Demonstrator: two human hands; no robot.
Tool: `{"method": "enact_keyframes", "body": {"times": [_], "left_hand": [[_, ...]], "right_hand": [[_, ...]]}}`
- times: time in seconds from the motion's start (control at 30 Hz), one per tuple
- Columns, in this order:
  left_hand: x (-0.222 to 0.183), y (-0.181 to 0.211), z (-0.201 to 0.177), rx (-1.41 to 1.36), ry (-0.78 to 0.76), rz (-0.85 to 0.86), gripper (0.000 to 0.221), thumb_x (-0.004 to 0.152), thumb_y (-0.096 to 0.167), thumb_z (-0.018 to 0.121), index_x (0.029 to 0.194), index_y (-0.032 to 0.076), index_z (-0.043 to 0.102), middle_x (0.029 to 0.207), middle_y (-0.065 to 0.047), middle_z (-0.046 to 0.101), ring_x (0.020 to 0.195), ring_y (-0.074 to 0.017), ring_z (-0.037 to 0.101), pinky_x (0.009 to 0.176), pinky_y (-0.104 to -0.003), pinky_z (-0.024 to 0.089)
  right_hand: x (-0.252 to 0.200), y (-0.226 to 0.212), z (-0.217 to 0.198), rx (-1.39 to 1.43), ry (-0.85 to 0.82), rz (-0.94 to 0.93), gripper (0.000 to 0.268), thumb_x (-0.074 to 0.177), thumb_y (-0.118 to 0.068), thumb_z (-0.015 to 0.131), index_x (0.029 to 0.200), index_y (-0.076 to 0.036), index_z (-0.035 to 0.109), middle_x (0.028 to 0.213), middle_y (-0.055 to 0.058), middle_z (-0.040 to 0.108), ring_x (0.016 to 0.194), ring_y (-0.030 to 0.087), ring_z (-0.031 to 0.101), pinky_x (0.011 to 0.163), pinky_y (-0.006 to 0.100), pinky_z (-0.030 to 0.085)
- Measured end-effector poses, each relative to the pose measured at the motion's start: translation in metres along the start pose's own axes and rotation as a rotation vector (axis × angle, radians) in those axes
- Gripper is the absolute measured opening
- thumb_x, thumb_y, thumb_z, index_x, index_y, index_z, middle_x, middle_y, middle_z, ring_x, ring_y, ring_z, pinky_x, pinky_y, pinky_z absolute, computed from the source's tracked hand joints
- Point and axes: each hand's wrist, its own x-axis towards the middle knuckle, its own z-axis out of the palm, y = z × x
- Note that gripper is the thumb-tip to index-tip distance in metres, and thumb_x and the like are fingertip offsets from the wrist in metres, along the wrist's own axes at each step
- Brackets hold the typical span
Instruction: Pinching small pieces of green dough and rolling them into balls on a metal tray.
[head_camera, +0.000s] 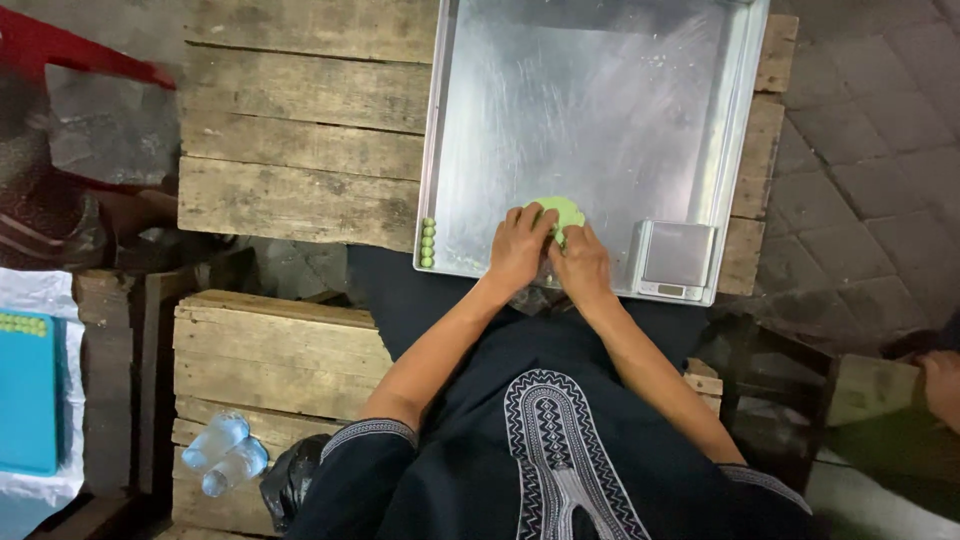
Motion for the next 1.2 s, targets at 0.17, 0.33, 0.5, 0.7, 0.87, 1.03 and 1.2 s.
{"method": "enact_keyframes", "body": {"times": [0.17,0.33,0.5,0.7,0.87,1.03,1.2], "left_hand": [[-0.006,-0.004,0.015,-0.002,0.058,0.009,0.046,0.085,0.023,0.073,0.129,0.023,0.061,0.12,-0.006,0.056,0.109,-0.0327,0.058,0.071,-0.043,0.058],[-0.01,-0.004,0.022,-0.001,0.045,-0.019,0.056,0.078,0.031,0.078,0.13,0.024,0.061,0.122,-0.007,0.055,0.109,-0.0344,0.058,0.073,-0.045,0.059],[-0.003,-0.002,0.009,-0.061,-0.078,-0.096,0.075,0.07,0.034,0.09,0.137,0.021,0.057,0.126,-0.009,0.053,0.114,-0.0381,0.056,0.08,-0.052,0.059],[-0.007,-0.006,0.016,-0.132,-0.083,-0.091,0.074,0.069,0.027,0.09,0.137,0.021,0.06,0.128,-0.007,0.053,0.118,-0.0364,0.054,0.084,-0.05,0.057],[-0.011,-0.007,0.015,-0.236,0.058,-0.063,0.051,0.083,0.026,0.083,0.129,0.014,0.066,0.127,-0.009,0.059,0.116,-0.0357,0.059,0.093,-0.046,0.056],[-0.016,-0.014,0.023,-0.261,0.122,-0.045,0.045,0.084,0.026,0.082,0.125,0.011,0.068,0.127,-0.011,0.062,0.113,-0.0362,0.061,0.093,-0.046,0.056],[-0.015,-0.011,0.01,-0.239,0.046,-0.048,0.051,0.08,0.007,0.079,0.129,0.01,0.065,0.129,-0.011,0.06,0.117,-0.034,0.056,0.09,-0.048,0.058]], "right_hand": [[0.003,-0.003,-0.011,0.054,-0.083,0.005,0.02,0.091,-0.014,0.074,0.098,0.001,0.063,0.077,0.016,0.059,0.07,0.041,0.067,0.053,0.043,0.053],[-0.014,0.015,0.003,0.121,-0.104,0.109,0.02,0.091,-0.023,0.073,0.092,-0.004,0.066,0.07,0.014,0.06,0.066,0.042,0.067,0.05,0.046,0.049],[-0.024,-0.012,-0.043,0.534,-0.326,0.568,0.016,0.079,-0.024,0.073,0.075,-0.01,0.068,0.051,0.008,0.061,0.044,0.022,0.066,0.044,0.033,0.048],[-0.045,0.017,-0.076,1.232,-0.03,0.902,0.017,0.1,-0.015,0.071,0.11,-0.001,0.069,0.085,0.017,0.071,0.072,0.027,0.076,0.062,0.035,0.066],[-0.036,0.033,-0.055,1.057,-0.065,0.773,0.021,0.102,-0.013,0.072,0.115,0.003,0.069,0.093,0.022,0.071,0.081,0.032,0.076,0.07,0.041,0.065],[0.0,-0.004,-0.038,0.499,-0.082,0.518,0.028,0.086,-0.027,0.086,0.106,-0.009,0.078,0.091,0.01,0.075,0.084,0.026,0.076,0.066,0.036,0.062],[0.01,-0.006,-0.016,0.06,-0.074,0.097,0.024,0.095,-0.029,0.071,0.104,-0.006,0.07,0.085,0.009,0.059,0.078,0.037,0.07,0.06,0.047,0.057]]}}
